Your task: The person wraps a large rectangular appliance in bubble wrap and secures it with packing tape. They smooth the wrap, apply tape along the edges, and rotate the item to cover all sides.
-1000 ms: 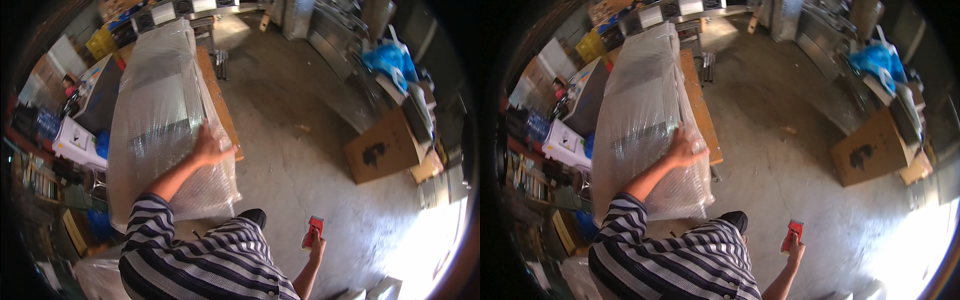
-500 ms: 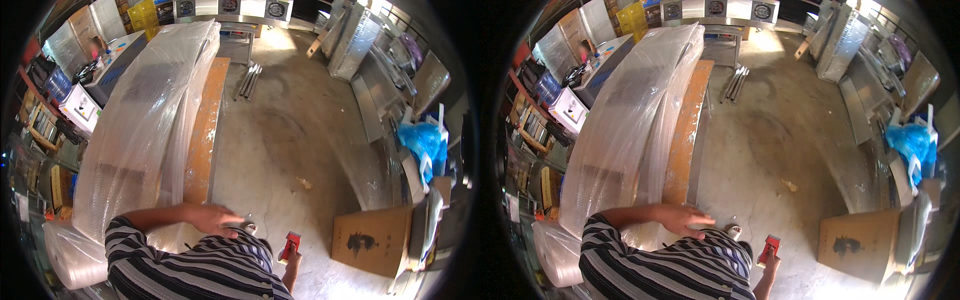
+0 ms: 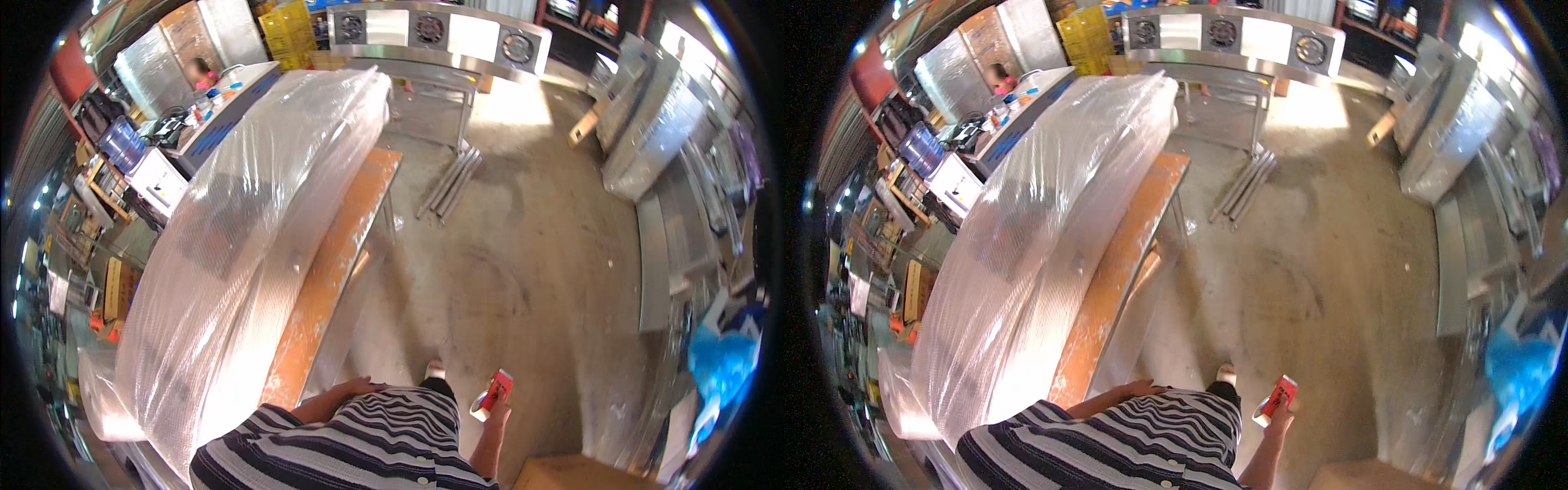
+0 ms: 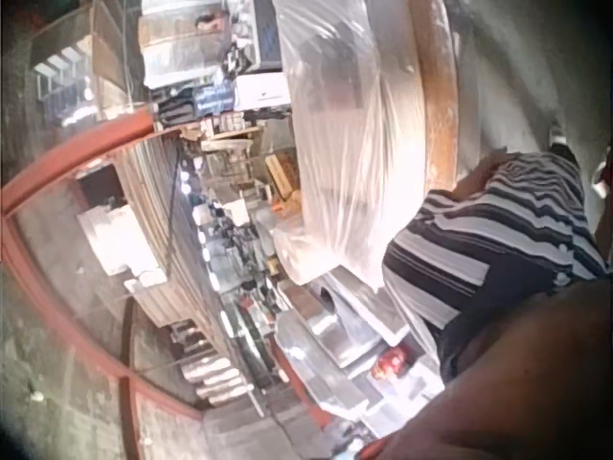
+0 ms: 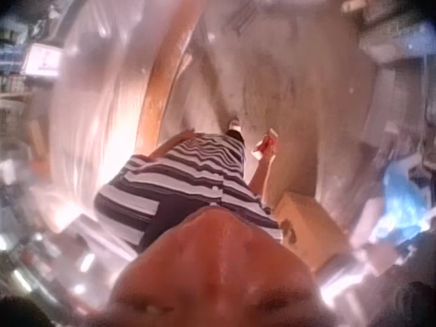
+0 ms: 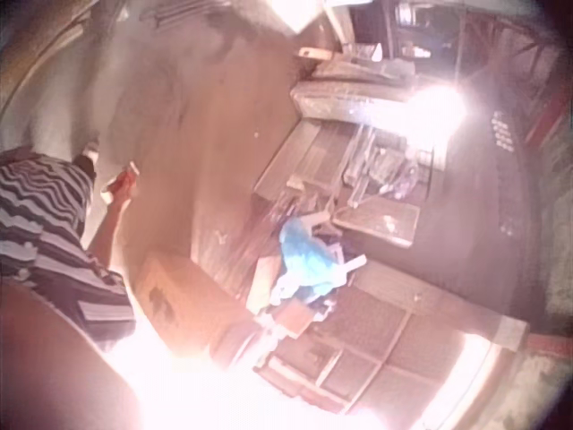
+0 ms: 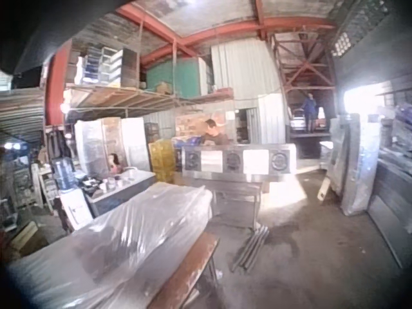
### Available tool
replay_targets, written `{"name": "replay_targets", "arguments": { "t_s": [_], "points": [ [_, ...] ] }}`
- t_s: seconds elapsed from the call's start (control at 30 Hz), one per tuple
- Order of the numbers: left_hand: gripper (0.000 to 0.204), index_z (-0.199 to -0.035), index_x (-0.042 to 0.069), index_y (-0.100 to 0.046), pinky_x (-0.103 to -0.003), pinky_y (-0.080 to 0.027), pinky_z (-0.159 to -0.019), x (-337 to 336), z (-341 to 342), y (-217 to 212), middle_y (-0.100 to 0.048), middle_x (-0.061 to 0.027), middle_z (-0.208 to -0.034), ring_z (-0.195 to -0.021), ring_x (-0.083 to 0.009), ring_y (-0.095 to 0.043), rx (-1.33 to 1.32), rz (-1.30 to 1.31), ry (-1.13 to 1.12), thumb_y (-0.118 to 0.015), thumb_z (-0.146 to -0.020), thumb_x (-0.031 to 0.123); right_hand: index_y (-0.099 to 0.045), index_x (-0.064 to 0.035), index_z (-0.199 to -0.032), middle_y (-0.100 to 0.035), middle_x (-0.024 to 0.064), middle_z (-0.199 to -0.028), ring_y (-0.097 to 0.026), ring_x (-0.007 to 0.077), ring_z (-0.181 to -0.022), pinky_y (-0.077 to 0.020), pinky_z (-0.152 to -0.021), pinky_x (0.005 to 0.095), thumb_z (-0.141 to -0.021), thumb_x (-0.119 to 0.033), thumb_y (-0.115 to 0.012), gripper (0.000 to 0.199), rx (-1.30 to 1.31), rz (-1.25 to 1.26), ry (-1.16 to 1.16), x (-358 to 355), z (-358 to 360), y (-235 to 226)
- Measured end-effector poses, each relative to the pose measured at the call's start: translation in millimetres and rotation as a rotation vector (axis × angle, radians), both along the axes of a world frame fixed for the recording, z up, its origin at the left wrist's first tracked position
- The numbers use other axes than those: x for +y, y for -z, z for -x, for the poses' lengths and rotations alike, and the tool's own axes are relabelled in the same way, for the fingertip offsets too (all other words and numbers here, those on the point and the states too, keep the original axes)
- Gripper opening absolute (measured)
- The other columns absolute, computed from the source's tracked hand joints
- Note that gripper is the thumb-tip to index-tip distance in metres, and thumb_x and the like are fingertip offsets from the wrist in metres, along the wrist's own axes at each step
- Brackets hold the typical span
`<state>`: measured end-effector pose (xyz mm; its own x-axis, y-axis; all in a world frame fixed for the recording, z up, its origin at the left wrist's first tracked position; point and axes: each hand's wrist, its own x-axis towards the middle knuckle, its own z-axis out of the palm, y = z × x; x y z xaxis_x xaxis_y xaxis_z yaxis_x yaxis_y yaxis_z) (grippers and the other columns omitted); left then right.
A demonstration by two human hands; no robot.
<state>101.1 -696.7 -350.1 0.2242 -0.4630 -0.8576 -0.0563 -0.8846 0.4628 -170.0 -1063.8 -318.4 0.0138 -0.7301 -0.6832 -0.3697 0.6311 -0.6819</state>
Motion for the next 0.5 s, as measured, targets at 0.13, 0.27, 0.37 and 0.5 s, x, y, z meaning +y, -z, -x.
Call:
{"name": "replay_targets", "arguments": {
  "t_s": [0.13,0.27,0.37,0.5],
  "points": [
    [0.101,-0.146,-0.003,-0.049,-0.047,-0.039,-0.116,-82.3,-69.3,-32.3,-0.055,-0.0359,-0.14,-0.137,-0.0452,-0.05,-0.229,0.208,0.278,-0.042,-0.092,0.082,-0.073,0.0035,-0.111,-0.073,0.0099,-0.092,-0.069,0.0204,-0.079,-0.0563,-0.068,0.0411,-0.093,-0.05,-0.073,0.056,-0.111,0.225,-0.219,-148.7,-156.6,-41.5],
    [0.067,-0.132,0.011,-0.066,-0.05,-0.047,-0.104,-170.9,-214.2,-156.3,-0.064,-0.0257,-0.132,-0.122,-0.044,-0.061,-0.197,0.057,0.115,-0.039,-0.104,0.066,-0.073,0.002,-0.112,-0.073,0.0078,-0.093,-0.069,0.0185,-0.079,-0.0553,-0.072,0.0374,-0.096,-0.045,-0.071,0.05,-0.254,0.29,-0.462,-236.8,-325.0,-94.2],
    [0.031,-0.117,0.01,-0.068,-0.045,-0.05,-0.096,-228.1,-388.4,-254.0,-0.068,-0.0188,-0.113,-0.108,-0.0375,-0.064,-0.69,0.489,0.006,-0.059,-0.103,0.036,-0.072,0.0019,-0.113,-0.074,0.0073,-0.095,-0.069,0.0189,-0.081,-0.0548,-0.08,0.0365,-0.098,-0.04,-0.07,0.045,-0.092,0.285,-0.578,-273.0,-443.2,-122.7],
    [0.034,-0.119,0.006,-0.071,-0.047,-0.05,-0.099,-260.9,-655.1,-351.1,-0.07,-0.0189,-0.12,-0.114,-0.0397,-0.065,-1.338,0.857,-0.365,-0.062,-0.1,0.032,-0.073,0.0009,-0.113,-0.073,0.0067,-0.095,-0.068,0.0198,-0.085,-0.0535,-0.085,0.0368,-0.097,-0.039,-0.07,0.043,-0.252,0.503,-0.658,-259.7,-576.9,-138.0]
  ]
}}
